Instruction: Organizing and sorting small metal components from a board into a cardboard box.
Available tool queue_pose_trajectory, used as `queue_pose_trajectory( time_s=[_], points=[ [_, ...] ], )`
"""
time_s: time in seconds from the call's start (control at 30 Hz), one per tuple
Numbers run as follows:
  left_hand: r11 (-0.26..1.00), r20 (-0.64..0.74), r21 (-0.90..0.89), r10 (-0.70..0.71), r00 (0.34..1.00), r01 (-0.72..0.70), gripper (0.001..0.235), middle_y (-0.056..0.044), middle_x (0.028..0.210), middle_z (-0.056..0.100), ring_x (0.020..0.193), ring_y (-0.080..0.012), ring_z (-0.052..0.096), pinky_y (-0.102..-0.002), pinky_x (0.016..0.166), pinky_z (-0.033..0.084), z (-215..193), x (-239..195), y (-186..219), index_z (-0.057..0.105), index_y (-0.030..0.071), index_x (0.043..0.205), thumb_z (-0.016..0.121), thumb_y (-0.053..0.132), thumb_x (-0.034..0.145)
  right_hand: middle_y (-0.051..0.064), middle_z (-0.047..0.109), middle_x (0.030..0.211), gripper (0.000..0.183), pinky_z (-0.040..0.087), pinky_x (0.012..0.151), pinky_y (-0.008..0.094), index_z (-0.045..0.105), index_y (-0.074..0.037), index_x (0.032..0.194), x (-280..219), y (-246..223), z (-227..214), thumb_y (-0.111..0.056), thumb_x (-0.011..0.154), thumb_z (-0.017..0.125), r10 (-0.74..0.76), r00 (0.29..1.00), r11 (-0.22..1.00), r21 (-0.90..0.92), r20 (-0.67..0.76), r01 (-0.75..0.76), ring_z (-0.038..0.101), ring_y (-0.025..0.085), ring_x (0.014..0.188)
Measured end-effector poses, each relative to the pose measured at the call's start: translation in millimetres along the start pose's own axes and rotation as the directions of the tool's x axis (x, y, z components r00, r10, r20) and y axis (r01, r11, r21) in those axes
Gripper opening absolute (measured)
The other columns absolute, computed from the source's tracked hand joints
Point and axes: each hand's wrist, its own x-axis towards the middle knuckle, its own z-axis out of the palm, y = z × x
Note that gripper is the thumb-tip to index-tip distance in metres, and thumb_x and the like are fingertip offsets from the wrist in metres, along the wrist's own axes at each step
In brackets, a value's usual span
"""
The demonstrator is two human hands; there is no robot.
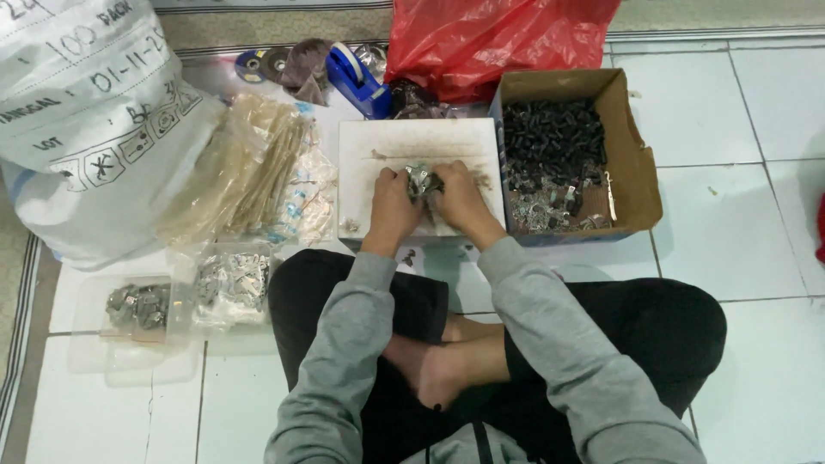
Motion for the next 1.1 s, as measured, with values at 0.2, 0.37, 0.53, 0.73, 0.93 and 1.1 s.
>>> queue_pose_trajectory(
  time_s=[0.2,0.37,0.53,0.73,0.93,1.1],
  points=[
    [0.993,-0.114,0.051,0.111,0.987,-0.105,0.057,-0.024,0.110,0.057,0.106,-0.0427,0.061,-0.050,0.089,0.059,-5.6,-7.1,10.1,0.061,-0.009,0.131,0.077,0.015,0.083,0.025,0.062,0.109,0.042,0.057,0.090,0.048,0.070,0.001,0.126,-6.7,25.7,-43.6,0.005,0.085,0.062,-0.018,0.999,1.000,0.004,-0.030,0.018,0.067,0.046,0.106],
    [0.947,-0.140,-0.041,0.309,0.941,-0.318,0.035,-0.022,0.101,0.061,0.097,-0.0406,0.066,-0.045,0.082,0.058,9.0,-11.1,83.5,0.068,-0.008,0.119,0.071,0.003,0.086,0.026,0.070,0.106,0.032,0.059,0.086,0.051,0.077,-0.003,0.117,-30.5,134.2,-134.9,-0.003,0.085,0.073,0.081,0.996,0.962,-0.258,-0.037,-0.088,0.070,0.047,0.102],
    [0.879,-0.004,-0.066,0.474,0.881,-0.473,0.020,-0.021,0.093,0.066,0.091,-0.0420,0.071,-0.045,0.074,0.061,102.3,28.7,131.4,0.071,-0.005,0.101,0.071,0.005,0.083,0.029,0.074,0.102,0.030,0.059,0.081,0.055,0.080,-0.003,0.111,-50.3,243.0,-160.6,-0.004,0.081,0.075,0.230,0.968,0.917,-0.311,-0.096,-0.249,0.070,0.051,0.098],
    [0.904,0.220,0.120,0.379,0.899,-0.410,0.014,-0.020,0.084,0.068,0.080,-0.0346,0.075,-0.042,0.063,0.065,236.6,88.0,126.7,0.075,-0.003,0.091,0.068,0.001,0.080,0.022,0.077,0.107,0.031,0.060,0.087,0.054,0.080,-0.013,0.113,-33.1,299.9,-117.9,-0.021,0.083,0.077,0.383,0.924,0.871,-0.326,-0.022,-0.369,0.071,0.044,0.106],
    [0.899,0.300,0.100,0.381,0.874,-0.427,0.013,-0.027,0.089,0.068,0.081,-0.0370,0.073,-0.045,0.066,0.065,253.8,99.1,142.5,0.075,-0.005,0.089,0.063,-0.004,0.084,0.023,0.075,0.106,0.031,0.063,0.079,0.054,0.080,-0.011,0.115,-15.0,302.4,-110.0,-0.013,0.084,0.074,0.420,0.907,0.833,-0.392,-0.011,-0.390,0.072,0.044,0.100],
    [0.928,0.290,0.080,0.327,0.899,-0.364,0.013,-0.028,0.096,0.068,0.089,-0.0407,0.070,-0.051,0.076,0.064,256.2,100.9,138.2,0.074,-0.007,0.090,0.064,0.000,0.085,0.027,0.071,0.105,0.027,0.063,0.078,0.055,0.081,-0.010,0.111,-18.6,274.1,-119.0,-0.011,0.086,0.075,0.380,0.925,0.831,-0.435,-0.009,-0.346,0.072,0.046,0.098]
  ],
)
